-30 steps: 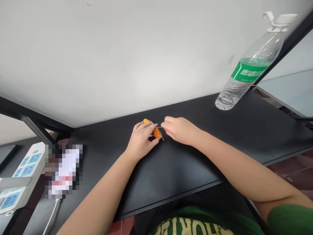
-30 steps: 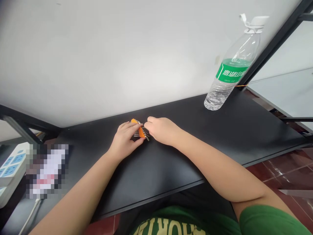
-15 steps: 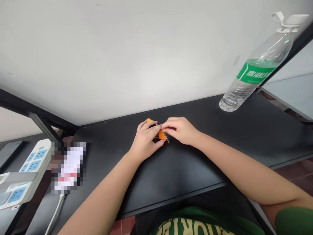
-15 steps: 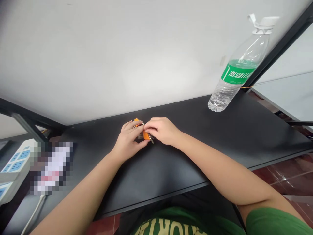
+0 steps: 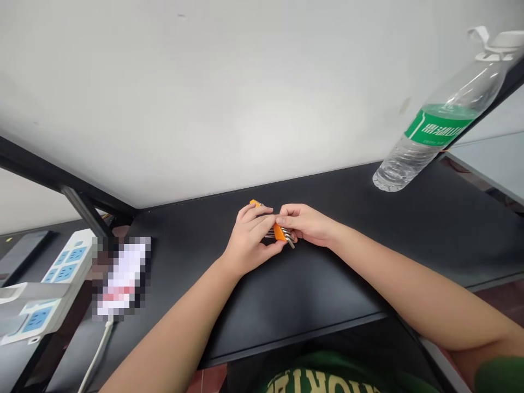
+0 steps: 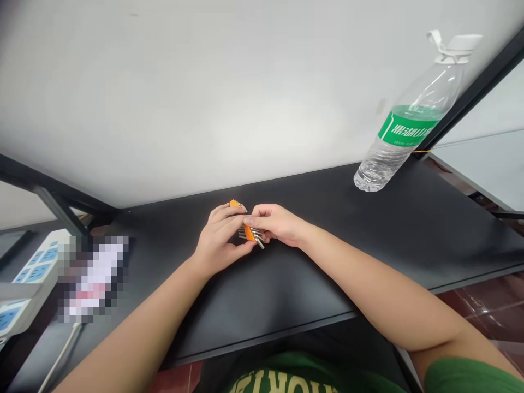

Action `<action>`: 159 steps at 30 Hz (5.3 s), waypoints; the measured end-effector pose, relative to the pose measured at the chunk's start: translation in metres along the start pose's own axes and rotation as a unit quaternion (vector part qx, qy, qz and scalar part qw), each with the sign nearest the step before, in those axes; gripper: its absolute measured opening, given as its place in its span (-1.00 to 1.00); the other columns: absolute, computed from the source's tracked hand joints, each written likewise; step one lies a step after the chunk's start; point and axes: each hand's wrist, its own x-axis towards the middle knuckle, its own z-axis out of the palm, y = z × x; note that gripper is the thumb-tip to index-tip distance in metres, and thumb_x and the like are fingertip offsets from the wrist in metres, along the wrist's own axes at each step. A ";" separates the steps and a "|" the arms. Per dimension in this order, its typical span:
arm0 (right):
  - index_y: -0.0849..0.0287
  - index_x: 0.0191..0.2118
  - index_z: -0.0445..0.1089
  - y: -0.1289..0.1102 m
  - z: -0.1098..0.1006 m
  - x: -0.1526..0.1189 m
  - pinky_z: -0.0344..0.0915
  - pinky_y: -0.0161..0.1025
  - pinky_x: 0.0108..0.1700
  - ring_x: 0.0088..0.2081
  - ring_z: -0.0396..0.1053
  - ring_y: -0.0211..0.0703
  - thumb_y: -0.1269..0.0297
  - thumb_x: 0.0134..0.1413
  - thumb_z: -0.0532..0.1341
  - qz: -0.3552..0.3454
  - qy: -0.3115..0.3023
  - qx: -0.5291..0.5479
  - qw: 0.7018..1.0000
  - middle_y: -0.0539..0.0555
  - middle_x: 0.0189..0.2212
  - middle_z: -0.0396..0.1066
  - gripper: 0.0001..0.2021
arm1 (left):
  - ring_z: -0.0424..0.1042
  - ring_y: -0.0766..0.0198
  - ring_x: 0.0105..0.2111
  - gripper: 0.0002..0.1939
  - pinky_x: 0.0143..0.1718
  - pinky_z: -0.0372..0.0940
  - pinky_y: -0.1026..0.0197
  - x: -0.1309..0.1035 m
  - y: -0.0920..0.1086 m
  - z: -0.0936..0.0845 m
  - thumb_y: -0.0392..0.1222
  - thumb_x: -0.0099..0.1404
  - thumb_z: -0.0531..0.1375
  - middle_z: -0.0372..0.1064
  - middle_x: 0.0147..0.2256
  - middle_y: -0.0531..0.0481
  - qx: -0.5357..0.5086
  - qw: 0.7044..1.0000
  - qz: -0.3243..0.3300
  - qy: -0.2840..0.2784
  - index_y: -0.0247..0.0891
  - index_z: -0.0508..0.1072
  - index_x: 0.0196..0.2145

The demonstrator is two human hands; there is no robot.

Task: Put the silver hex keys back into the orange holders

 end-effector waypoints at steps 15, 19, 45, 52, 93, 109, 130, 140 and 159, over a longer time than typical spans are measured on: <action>0.14 -0.41 0.27 0.005 0.012 0.002 0.22 -0.30 -0.44 -0.54 0.26 -0.32 -0.18 0.24 0.28 -0.023 0.050 -0.106 0.993 -0.10 -0.57 0.31 -0.53 | 0.55 0.05 -0.03 -0.63 0.12 0.37 -0.11 -0.004 -0.006 0.004 -0.10 0.27 0.35 0.59 -0.10 -0.10 -0.031 0.998 -0.062 -0.014 -0.14 0.49 0.02; 0.14 -0.34 0.29 0.005 0.012 0.002 0.25 -0.29 -0.43 -0.52 0.28 -0.31 -0.14 0.21 0.32 -0.013 0.043 -0.142 0.989 -0.07 -0.49 0.39 -0.57 | 0.54 0.05 -0.05 -0.60 0.07 0.38 -0.09 -0.004 -0.006 0.005 -0.16 0.27 0.35 0.60 -0.12 -0.09 -0.044 0.998 -0.045 -0.009 -0.15 0.46 0.06; 0.11 -0.42 0.21 0.009 0.030 -0.002 0.17 -0.34 -0.62 -0.65 0.21 -0.36 -0.14 0.23 0.30 -0.074 0.105 -0.138 0.982 -0.10 -0.54 0.34 -0.54 | 0.57 0.08 -0.03 -0.58 0.16 0.38 -0.10 -0.003 0.000 0.004 -0.17 0.28 0.33 0.59 -0.07 -0.10 -0.025 0.999 -0.025 0.041 -0.16 0.44 0.08; 0.10 -0.40 0.22 0.012 0.034 -0.004 0.17 -0.34 -0.66 -0.67 0.23 -0.35 -0.16 0.20 0.32 -0.098 0.125 -0.119 0.980 -0.11 -0.58 0.34 -0.54 | 0.59 0.09 -0.04 -0.59 0.20 0.35 -0.12 -0.002 0.001 0.004 -0.14 0.30 0.31 0.61 -0.08 -0.07 -0.004 0.999 -0.026 0.044 -0.15 0.43 0.09; 0.12 -0.36 0.29 -0.023 -0.054 -0.002 0.07 -0.21 -0.38 -0.35 0.34 -0.14 0.28 0.36 0.08 0.061 0.185 -0.748 0.635 0.10 -0.26 0.46 -0.78 | 0.37 -0.25 0.16 -0.56 0.10 0.30 -0.32 -0.023 -0.034 0.015 0.02 0.38 0.21 0.47 0.13 -0.24 0.127 0.944 -0.278 -0.120 -0.14 0.41 0.15; 0.14 -0.12 0.46 -0.021 -0.042 0.000 0.36 -0.11 -0.08 -0.11 0.44 -0.01 0.19 0.35 0.19 -0.105 0.254 -0.679 0.681 0.16 -0.10 0.45 -0.83 | 0.43 -0.07 0.02 -0.68 0.02 0.32 -0.11 -0.003 -0.021 0.004 0.06 0.36 0.24 0.54 -0.03 -0.14 0.116 0.915 -0.348 -0.166 -0.16 0.49 -0.05; 0.13 -0.24 0.33 0.014 -0.009 0.020 0.21 -0.28 -0.27 -0.31 0.33 -0.21 0.49 0.15 0.20 -0.137 0.124 -0.558 0.809 -0.01 -0.31 0.42 -0.88 | 0.54 0.02 -0.09 -0.56 0.09 0.32 -0.07 0.002 -0.016 0.012 -0.14 0.23 0.32 0.58 -0.07 -0.03 0.027 0.942 -0.301 -0.144 -0.17 0.44 0.07; 0.14 -0.26 0.36 0.003 -0.015 0.014 0.17 -0.25 -0.24 -0.33 0.31 -0.18 0.51 0.15 0.15 -0.131 0.188 -0.603 0.764 0.03 -0.34 0.41 -0.87 | 0.51 -0.01 -0.07 -0.58 0.03 0.37 -0.05 -0.003 -0.026 0.013 -0.16 0.25 0.31 0.57 -0.06 -0.05 0.056 0.937 -0.318 -0.131 -0.15 0.45 0.07; 0.09 -0.26 0.26 0.003 0.005 0.010 0.14 -0.28 -0.31 -0.37 0.26 -0.21 0.45 0.17 0.14 -0.200 0.102 -0.572 0.789 -0.02 -0.35 0.37 -0.90 | 0.55 0.08 -0.10 -0.59 0.08 0.38 0.01 -0.001 -0.011 0.008 -0.05 0.28 0.28 0.59 -0.11 -0.02 -0.012 0.952 -0.289 -0.099 -0.11 0.48 0.08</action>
